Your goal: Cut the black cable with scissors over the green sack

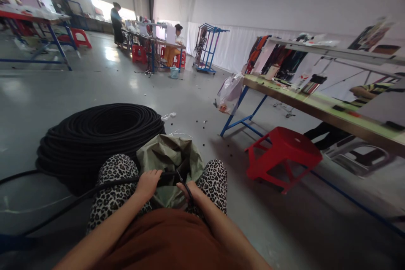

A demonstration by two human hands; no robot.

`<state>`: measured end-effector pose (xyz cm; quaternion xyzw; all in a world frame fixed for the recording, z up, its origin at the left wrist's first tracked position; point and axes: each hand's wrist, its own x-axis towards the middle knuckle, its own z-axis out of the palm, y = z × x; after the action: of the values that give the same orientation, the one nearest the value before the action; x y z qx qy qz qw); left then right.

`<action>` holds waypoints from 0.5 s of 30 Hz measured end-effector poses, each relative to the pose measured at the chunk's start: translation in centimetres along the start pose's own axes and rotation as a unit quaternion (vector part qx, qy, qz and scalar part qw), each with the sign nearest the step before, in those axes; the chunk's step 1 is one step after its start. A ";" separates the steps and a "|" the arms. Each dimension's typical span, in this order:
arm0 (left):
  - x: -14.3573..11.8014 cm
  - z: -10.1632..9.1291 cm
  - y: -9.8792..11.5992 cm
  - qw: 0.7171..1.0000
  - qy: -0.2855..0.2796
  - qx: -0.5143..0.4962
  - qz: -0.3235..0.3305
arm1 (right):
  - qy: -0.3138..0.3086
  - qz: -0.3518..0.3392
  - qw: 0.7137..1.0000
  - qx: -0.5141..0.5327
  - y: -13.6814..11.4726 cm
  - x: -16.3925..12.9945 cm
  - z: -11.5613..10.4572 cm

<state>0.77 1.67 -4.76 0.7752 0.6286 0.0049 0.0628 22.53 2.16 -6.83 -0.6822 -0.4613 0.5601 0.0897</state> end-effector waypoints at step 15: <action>-0.5 -0.8 0.1 0.999 -0.011 0.036 -0.008 | 0.051 -0.064 0.991 -0.102 1.6 2.0 0.2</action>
<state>0.67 1.28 -3.94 0.7719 0.6338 -0.0262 0.0418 23.07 2.65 -9.32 -0.6842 -0.5541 0.4677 0.0787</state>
